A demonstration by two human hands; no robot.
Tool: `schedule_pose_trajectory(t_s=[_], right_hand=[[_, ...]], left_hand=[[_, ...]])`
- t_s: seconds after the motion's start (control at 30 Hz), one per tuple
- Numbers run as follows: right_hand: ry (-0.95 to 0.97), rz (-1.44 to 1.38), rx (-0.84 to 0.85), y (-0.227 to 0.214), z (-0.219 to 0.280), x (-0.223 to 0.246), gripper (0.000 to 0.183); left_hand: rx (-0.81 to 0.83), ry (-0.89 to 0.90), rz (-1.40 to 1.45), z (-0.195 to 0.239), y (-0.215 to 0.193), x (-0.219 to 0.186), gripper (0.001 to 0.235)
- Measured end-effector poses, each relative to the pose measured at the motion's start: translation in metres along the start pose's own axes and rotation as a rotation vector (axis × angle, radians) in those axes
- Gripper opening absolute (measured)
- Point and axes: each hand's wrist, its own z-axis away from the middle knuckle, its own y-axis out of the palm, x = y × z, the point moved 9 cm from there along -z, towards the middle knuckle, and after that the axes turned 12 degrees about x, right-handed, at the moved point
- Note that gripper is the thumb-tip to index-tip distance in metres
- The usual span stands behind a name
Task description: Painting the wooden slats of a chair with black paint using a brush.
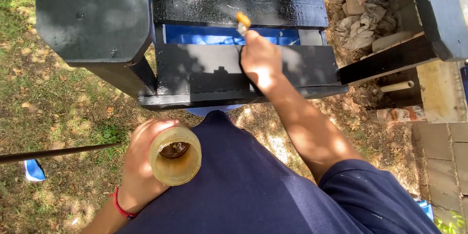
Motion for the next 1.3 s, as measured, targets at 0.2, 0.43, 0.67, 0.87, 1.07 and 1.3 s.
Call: schedule_pose_trajectory(t_s=[0.2,0.43,0.67,0.87,1.07,1.3], right_hand=[[-0.306,0.176,-0.1,0.03,-0.012,0.072,0.019],[-0.255,0.445,-0.101,-0.029,0.007,0.019,0.04],[-0.463,0.146,0.114,-0.034,-0.042,0.001,0.013],[-1.065,0.986,-0.609,-0.05,0.01,0.06,0.019],[-0.774,1.163,-0.08,-0.026,-0.047,0.038,0.011],[-0.661,1.265,0.365,-0.037,-0.04,0.025,0.019]], left_hand=[[-0.068,0.008,-0.027,0.011,-0.004,0.002,0.062],[-0.116,-0.063,-0.02,0.014,-0.007,0.013,0.063],[-0.111,-0.03,-0.031,-0.005,-0.01,-0.012,0.043],[-0.175,0.013,-0.076,0.014,-0.003,-0.014,0.053],[-0.289,-0.041,-0.097,0.035,0.003,-0.009,0.062],[-0.428,-0.03,-0.116,0.057,0.004,-0.034,0.053]])
